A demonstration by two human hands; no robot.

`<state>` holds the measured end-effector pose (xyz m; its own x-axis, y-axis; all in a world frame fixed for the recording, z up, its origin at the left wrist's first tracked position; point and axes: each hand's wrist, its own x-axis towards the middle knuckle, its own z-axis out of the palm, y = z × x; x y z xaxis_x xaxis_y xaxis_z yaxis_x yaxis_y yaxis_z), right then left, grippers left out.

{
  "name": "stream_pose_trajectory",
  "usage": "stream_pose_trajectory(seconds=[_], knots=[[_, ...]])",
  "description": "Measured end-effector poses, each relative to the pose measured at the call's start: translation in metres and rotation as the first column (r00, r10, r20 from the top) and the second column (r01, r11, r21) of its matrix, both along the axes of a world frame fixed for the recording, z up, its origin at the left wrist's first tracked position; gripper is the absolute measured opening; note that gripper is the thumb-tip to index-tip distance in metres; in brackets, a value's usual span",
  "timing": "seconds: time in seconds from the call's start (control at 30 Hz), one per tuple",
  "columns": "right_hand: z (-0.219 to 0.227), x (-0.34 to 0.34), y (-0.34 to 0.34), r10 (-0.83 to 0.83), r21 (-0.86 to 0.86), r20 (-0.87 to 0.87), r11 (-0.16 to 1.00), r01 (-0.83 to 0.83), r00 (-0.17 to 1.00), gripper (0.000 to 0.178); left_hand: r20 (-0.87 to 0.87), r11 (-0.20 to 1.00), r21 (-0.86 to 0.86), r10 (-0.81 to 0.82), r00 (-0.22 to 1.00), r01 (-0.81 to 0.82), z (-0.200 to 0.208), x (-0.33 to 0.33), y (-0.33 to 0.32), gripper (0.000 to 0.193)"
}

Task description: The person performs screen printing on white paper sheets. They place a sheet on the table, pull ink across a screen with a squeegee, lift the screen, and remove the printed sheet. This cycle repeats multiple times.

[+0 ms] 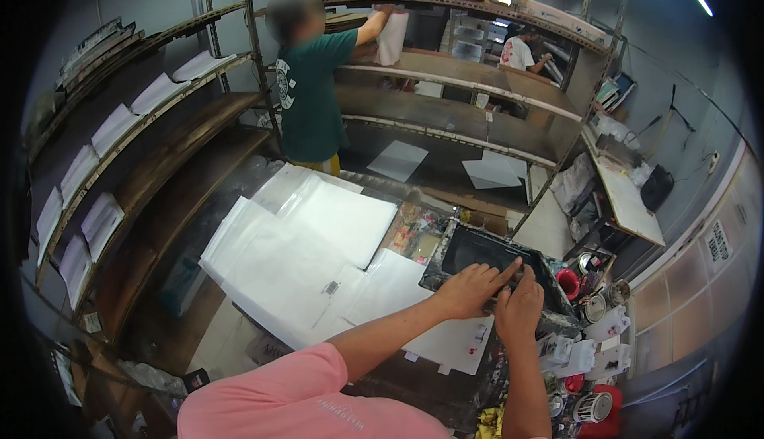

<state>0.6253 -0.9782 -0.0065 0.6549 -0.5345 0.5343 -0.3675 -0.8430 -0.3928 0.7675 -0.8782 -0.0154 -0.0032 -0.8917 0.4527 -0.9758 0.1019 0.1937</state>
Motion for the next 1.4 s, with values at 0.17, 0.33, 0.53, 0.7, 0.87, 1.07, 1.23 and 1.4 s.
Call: stream_pose_trajectory(seconds=[0.17,0.33,0.53,0.7,0.87,1.07,1.23,1.4], knots=[[-0.005,0.003,-0.010,0.021,-0.332,-0.286,0.936,-0.119,0.958,0.053,0.054,0.994,-0.105,0.009,0.999,-0.003,-0.001,0.006,-0.006,0.130],[-0.001,0.020,-0.034,0.019,-0.354,-0.093,0.934,-0.051,0.995,0.050,0.021,0.992,0.125,0.015,1.000,-0.018,0.016,0.011,-0.029,0.095],[0.016,0.038,-0.038,0.029,-0.349,-0.081,0.936,-0.055,0.996,0.022,-0.004,0.873,-0.476,-0.120,0.993,0.104,0.006,-0.006,0.034,0.083],[0.015,0.034,-0.043,0.001,-0.299,-0.050,0.954,-0.016,0.999,0.031,-0.895,0.999,0.049,0.042,0.444,0.004,-0.097,-0.010,0.082,0.069],[-0.001,0.025,-0.032,0.003,-0.282,-0.105,0.959,-0.032,0.994,0.038,-0.933,0.975,-0.191,-0.217,-0.288,-0.117,-0.063,-0.008,0.070,0.102],[-0.047,-0.010,-0.007,0.150,0.004,-0.434,0.986,-0.165,0.888,0.068,-0.635,0.989,0.106,-0.011,-0.773,-0.101,-0.084,-0.018,0.108,0.112],[-0.139,-0.026,-0.038,0.365,0.327,-0.481,0.918,-0.223,0.797,0.048,-0.621,0.947,0.321,0.203,-0.757,-0.010,-0.181,-0.036,0.134,0.109],[-0.134,-0.034,-0.040,0.310,0.514,-0.400,0.855,-0.069,0.863,0.039,-0.615,0.926,0.377,0.234,-0.753,-0.020,-0.223,-0.045,0.142,0.108]])
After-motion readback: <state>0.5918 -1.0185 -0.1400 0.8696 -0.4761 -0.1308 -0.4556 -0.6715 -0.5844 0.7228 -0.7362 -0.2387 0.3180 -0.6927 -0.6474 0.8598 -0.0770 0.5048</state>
